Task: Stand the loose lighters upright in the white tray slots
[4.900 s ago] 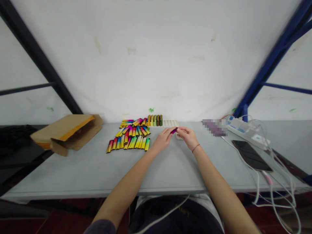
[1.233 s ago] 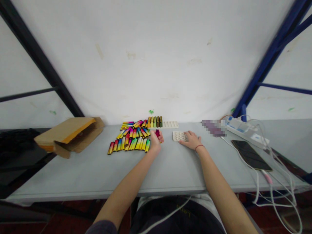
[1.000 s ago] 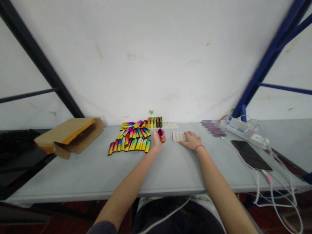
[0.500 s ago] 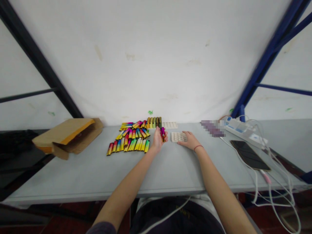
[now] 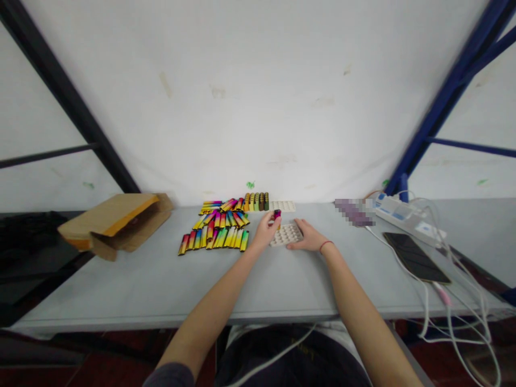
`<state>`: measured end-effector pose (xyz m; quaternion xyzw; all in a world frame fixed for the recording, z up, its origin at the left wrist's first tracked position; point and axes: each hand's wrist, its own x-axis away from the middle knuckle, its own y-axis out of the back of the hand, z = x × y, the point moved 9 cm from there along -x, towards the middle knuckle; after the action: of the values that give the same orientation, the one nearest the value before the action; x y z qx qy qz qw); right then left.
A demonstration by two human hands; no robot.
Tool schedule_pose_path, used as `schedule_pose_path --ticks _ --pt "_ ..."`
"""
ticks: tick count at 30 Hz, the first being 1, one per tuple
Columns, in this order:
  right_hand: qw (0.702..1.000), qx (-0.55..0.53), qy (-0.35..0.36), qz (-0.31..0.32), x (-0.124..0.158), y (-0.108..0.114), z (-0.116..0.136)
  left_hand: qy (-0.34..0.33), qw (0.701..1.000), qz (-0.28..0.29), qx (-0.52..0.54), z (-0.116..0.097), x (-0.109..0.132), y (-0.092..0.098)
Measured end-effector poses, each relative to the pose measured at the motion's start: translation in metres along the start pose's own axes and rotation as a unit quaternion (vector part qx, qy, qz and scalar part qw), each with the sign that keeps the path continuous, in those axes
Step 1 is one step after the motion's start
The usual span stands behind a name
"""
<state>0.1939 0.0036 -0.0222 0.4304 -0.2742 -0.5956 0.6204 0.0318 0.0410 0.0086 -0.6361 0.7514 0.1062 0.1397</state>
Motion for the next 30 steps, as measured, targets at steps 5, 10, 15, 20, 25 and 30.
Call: schedule_pose_path --ticks 5,10,15,20,25,30 --pt "0.998 0.015 0.005 0.06 0.0 -0.006 0.008 0.006 0.998 0.022 -0.056 0.0 -0.002 -0.007" --pt "0.999 0.008 0.021 0.044 0.0 -0.003 0.015 -0.005 0.993 0.064 -0.098 -0.006 0.0 -0.026" --pt "0.999 -0.022 0.008 0.044 0.001 -0.002 0.013 -0.016 0.991 0.08 -0.103 -0.009 0.002 -0.037" --pt "0.996 -0.065 -0.004 0.065 0.002 -0.005 0.009 -0.033 0.986 0.09 -0.136 -0.009 -0.002 -0.039" --pt "0.996 -0.075 0.007 0.053 0.001 -0.004 0.007 -0.021 0.984 0.095 -0.146 -0.004 -0.006 -0.038" --pt "0.996 -0.065 0.021 0.055 0.0 -0.004 0.007 -0.031 0.979 0.099 -0.174 -0.004 -0.005 -0.038"
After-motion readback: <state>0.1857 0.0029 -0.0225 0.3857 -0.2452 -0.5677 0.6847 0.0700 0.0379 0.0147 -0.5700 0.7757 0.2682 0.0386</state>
